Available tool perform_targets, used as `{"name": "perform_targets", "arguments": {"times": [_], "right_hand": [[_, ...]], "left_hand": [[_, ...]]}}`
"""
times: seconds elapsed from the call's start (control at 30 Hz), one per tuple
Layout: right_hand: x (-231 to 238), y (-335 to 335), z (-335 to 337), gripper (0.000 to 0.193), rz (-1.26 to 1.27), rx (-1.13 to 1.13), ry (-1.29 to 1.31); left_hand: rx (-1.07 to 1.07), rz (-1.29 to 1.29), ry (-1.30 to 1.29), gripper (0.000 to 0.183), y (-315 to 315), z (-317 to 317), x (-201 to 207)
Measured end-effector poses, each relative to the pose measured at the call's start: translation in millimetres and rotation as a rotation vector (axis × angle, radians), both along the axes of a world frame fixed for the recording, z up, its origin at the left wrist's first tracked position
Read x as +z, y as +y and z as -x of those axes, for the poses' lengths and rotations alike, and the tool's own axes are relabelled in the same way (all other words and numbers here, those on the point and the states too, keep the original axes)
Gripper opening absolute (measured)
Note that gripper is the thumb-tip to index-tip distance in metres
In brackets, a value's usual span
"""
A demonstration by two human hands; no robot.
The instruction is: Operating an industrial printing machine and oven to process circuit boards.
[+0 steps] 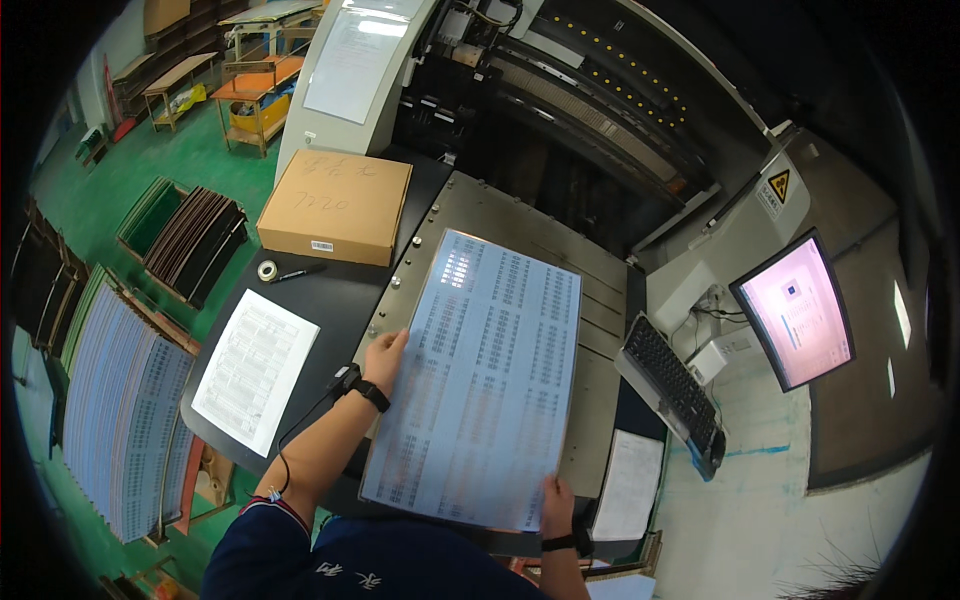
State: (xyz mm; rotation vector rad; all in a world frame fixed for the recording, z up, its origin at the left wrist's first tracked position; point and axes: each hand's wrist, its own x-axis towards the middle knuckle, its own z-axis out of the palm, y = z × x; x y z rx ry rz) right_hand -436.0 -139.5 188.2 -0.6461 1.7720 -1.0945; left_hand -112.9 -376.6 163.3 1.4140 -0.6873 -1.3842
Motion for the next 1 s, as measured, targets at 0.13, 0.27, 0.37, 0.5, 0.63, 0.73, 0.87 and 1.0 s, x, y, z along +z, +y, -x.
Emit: {"name": "perform_targets", "arguments": {"times": [0.13,0.27,0.37,0.5,0.63,0.73,0.87,1.0], "right_hand": [[15,-61,-3,0.033,0.130,0.030,0.119],[1,-150,-6,0.034,0.156,-0.014,-0.378],[-2,-188,-26,0.030,0.080,-0.059,-0.199],[-46,-177,-38,0.036,0.050,0.645,1.020],[-49,-159,-74,0.045,0.092,0.672,1.213],[-39,-174,-61,0.048,0.081,0.767,1.173],[-26,-186,-37,0.054,0.154,0.851,0.924],[-34,-150,-46,0.056,0.216,0.724,0.839]], "left_hand": [[-0.134,0.412,-0.712,0.029,3,4,3],[-0.324,0.602,-0.912,0.029,27,16,2],[-0.469,0.678,-1.113,0.030,55,4,12],[-0.503,0.801,-1.196,0.030,69,-9,-18],[-0.412,0.669,-1.059,0.030,75,-20,-17],[-0.394,0.725,-1.069,0.030,70,-14,-7],[-0.420,0.724,-1.090,0.031,70,-14,-7],[-0.406,0.740,-1.091,0.031,73,-14,-13]]}}
